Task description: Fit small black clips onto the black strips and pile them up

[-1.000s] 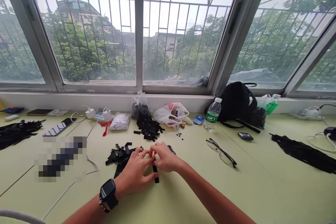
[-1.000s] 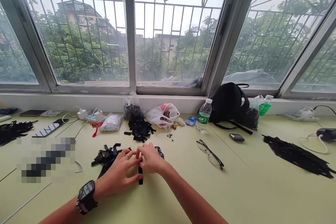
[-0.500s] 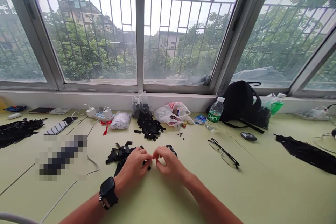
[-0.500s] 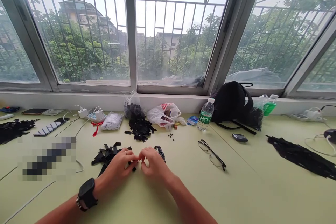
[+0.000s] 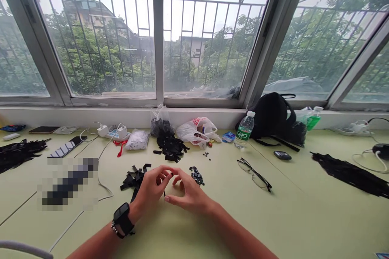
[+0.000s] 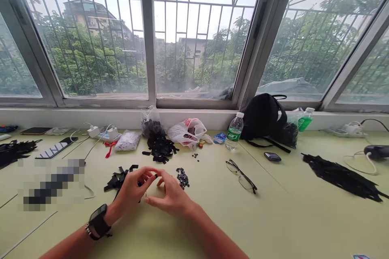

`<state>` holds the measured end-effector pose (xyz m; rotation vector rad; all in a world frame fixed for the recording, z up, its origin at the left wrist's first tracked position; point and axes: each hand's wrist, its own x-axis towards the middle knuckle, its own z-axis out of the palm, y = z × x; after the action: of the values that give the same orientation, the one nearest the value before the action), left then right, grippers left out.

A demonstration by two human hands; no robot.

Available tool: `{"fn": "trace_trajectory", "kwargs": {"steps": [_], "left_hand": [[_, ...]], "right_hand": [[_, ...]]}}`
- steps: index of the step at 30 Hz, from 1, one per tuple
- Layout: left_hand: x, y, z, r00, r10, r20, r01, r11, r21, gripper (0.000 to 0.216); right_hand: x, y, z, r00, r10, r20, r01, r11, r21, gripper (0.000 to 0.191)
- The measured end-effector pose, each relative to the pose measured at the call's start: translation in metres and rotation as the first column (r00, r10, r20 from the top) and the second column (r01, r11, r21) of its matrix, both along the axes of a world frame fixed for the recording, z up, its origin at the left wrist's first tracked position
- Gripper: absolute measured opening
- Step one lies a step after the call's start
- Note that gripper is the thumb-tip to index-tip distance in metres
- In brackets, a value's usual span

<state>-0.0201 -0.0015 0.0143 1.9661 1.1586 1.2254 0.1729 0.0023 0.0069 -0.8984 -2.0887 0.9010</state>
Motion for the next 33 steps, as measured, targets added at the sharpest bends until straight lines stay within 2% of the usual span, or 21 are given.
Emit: {"fn": "trace_trajectory", "kwargs": {"steps": [2,3,6,8,12,15,17,19,21,22,25,27,28,30,33], "left_hand": [[0.000,-0.001,0.000,1.000,-0.003,0.031,0.004,1.000,-0.017,0.023],[0.001,-0.001,-0.001,0.998,-0.004,0.057,0.005,1.000,-0.025,0.022],[0.002,0.000,-0.005,0.988,-0.019,0.154,0.028,0.998,-0.056,0.017],[0.002,0.002,-0.008,0.972,-0.054,0.227,0.076,0.993,-0.092,0.020],[0.003,0.007,-0.013,0.940,-0.101,0.326,0.163,0.972,-0.168,0.024],[0.003,0.010,-0.014,0.947,-0.083,0.309,0.142,0.975,-0.173,0.026],[0.001,0.011,-0.013,0.968,-0.049,0.245,0.083,0.988,-0.127,0.026],[-0.002,0.013,-0.011,0.988,0.041,0.148,-0.037,0.999,-0.032,0.023],[-0.007,0.016,-0.009,0.984,0.166,0.061,-0.171,0.982,0.085,0.018],[-0.009,0.018,-0.008,0.975,0.219,0.027,-0.221,0.966,0.137,0.015],[-0.015,0.022,-0.007,0.944,0.320,-0.075,-0.294,0.925,0.242,0.019],[-0.018,0.022,-0.007,0.917,0.353,-0.185,-0.296,0.913,0.280,0.025],[-0.019,0.022,-0.007,0.896,0.368,-0.248,-0.294,0.911,0.289,0.025],[-0.021,0.021,-0.008,0.842,0.397,-0.367,-0.302,0.908,0.290,0.018],[-0.023,0.020,-0.010,0.776,0.403,-0.486,-0.311,0.914,0.262,0.010]], "right_hand": [[-0.004,0.000,-0.002,0.995,0.031,-0.091,-0.040,0.994,-0.100,0.086],[-0.006,0.001,-0.004,0.989,0.027,-0.145,-0.046,0.991,-0.129,0.082],[-0.012,0.005,-0.011,0.964,-0.035,-0.263,-0.003,0.990,-0.142,0.043],[-0.013,0.007,-0.013,0.954,-0.079,-0.291,0.048,0.992,-0.114,0.026],[-0.010,0.010,-0.013,0.936,-0.169,-0.309,0.152,0.985,-0.079,0.020],[-0.004,0.012,-0.012,0.927,-0.217,-0.305,0.200,0.976,-0.087,0.016],[0.000,0.016,-0.010,0.941,-0.198,-0.276,0.173,0.978,-0.115,0.012],[0.005,0.026,-0.006,0.963,-0.142,-0.230,0.102,0.979,-0.175,0.010],[0.007,0.041,0.002,0.976,-0.099,-0.193,0.055,0.974,-0.221,0.010],[0.008,0.050,0.007,0.975,-0.115,-0.192,0.073,0.975,-0.210,0.010],[0.011,0.080,0.024,0.944,-0.242,-0.226,0.229,0.970,-0.081,0.022],[0.015,0.096,0.034,0.962,-0.233,-0.145,0.243,0.968,0.057,0.042],[0.018,0.101,0.038,0.969,-0.226,-0.096,0.237,0.963,0.130,0.046],[0.027,0.105,0.042,0.976,-0.218,-0.018,0.216,0.950,0.225,0.037],[0.042,0.100,0.040,0.979,-0.194,0.056,0.181,0.966,0.184,0.020]]}}
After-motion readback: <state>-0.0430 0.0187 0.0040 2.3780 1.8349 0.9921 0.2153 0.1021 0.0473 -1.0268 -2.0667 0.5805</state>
